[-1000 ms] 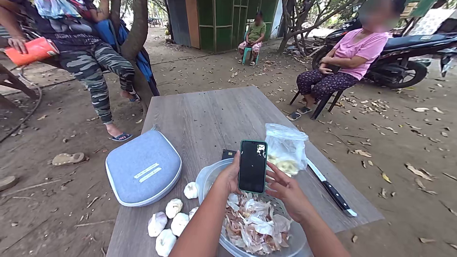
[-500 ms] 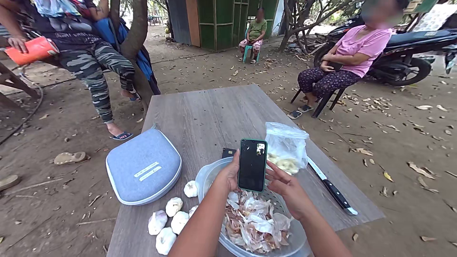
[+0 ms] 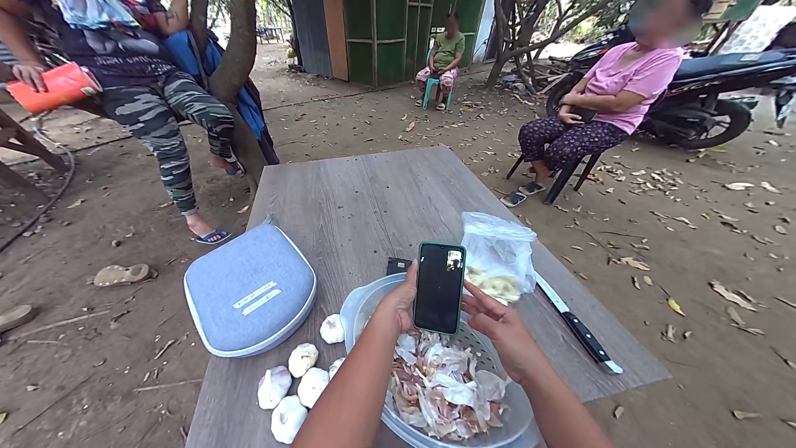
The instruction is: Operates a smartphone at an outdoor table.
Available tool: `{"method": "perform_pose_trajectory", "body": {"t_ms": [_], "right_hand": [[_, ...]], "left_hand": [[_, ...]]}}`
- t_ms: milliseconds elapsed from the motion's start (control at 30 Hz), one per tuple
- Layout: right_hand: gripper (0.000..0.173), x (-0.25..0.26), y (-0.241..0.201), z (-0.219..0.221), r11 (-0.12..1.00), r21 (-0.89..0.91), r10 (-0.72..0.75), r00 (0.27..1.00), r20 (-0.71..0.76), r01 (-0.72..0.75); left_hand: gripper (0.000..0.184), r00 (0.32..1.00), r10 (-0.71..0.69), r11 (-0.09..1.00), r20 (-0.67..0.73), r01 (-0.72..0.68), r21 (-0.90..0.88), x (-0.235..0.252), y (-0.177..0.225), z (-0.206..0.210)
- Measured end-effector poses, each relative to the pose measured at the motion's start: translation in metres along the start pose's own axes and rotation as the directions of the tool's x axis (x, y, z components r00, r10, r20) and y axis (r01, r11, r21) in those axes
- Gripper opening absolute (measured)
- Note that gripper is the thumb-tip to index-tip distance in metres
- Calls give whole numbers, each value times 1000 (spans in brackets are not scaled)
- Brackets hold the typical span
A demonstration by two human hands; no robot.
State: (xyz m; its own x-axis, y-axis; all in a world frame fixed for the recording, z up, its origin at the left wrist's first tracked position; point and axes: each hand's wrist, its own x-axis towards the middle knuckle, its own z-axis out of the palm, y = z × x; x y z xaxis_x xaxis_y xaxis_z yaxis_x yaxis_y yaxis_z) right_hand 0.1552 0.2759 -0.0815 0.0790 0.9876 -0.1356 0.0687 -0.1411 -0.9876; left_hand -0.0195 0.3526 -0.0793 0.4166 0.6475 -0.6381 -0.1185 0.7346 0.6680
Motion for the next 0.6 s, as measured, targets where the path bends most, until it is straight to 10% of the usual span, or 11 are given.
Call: {"method": "perform_pose_trajectory", "body": {"t_ms": [600], "right_hand": [[64, 0, -3, 1, 998, -16, 64, 997, 32, -63]], "left_hand": [[80, 995, 97, 992, 32, -94, -87, -5, 1, 6]]}}
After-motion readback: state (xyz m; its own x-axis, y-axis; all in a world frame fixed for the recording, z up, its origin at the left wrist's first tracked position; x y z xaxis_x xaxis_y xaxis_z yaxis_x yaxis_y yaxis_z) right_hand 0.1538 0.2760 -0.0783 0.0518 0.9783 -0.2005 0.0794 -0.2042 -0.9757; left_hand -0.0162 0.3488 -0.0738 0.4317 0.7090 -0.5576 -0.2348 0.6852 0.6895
